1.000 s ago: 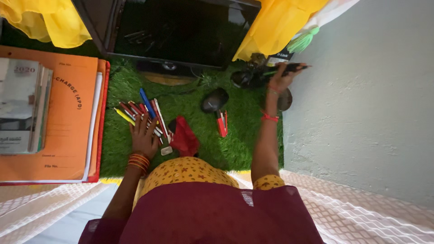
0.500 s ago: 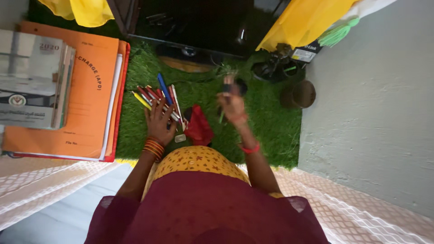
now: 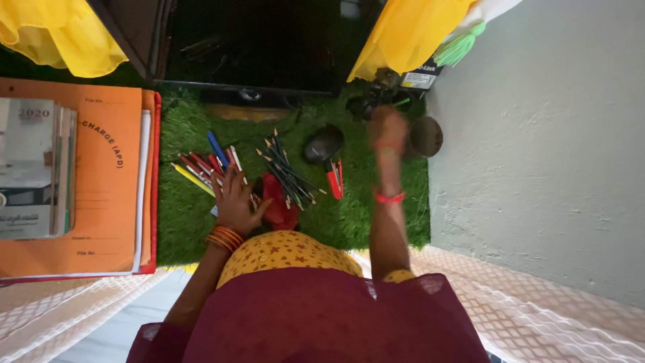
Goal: The person wipes the covers of stacked files and a green notebook with a red cloth, then wipes a computer mouse and a small black device on a green mat. The person also empties a pen holder, wipes the pens and pencils individually, and places them back on the mat.
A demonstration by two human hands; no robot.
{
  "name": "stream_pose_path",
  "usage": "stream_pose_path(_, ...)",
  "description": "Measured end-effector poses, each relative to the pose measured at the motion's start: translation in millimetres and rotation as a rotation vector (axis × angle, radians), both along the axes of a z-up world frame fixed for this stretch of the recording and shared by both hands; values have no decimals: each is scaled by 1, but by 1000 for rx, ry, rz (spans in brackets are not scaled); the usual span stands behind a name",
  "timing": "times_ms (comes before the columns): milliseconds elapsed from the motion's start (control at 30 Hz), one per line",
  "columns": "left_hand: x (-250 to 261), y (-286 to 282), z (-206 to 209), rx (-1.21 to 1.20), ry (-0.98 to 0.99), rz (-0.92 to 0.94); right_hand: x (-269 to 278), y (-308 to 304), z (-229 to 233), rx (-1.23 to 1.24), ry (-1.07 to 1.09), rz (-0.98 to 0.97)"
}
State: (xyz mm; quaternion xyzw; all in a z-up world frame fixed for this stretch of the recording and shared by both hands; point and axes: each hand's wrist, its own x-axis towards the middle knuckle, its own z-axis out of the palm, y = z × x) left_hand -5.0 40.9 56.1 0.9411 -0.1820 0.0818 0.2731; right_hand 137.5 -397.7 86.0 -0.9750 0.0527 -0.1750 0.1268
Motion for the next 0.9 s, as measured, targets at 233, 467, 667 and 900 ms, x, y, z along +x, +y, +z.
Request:
stream_pose_path(233, 13, -11, -9, 153, 116, -86, 53, -92, 24, -120, 474, 76)
stream_pose_path(467, 7, -10, -5, -26, -30, -88, 79, -70, 37, -549, 885, 174)
stream_pose_path(667, 2, -3, 22, -130, 131, -69, 78, -89, 40, -515, 804, 239)
stream_pose_path(900, 1, 0, 45, -647, 430, -235, 33, -95, 103, 32, 413, 262)
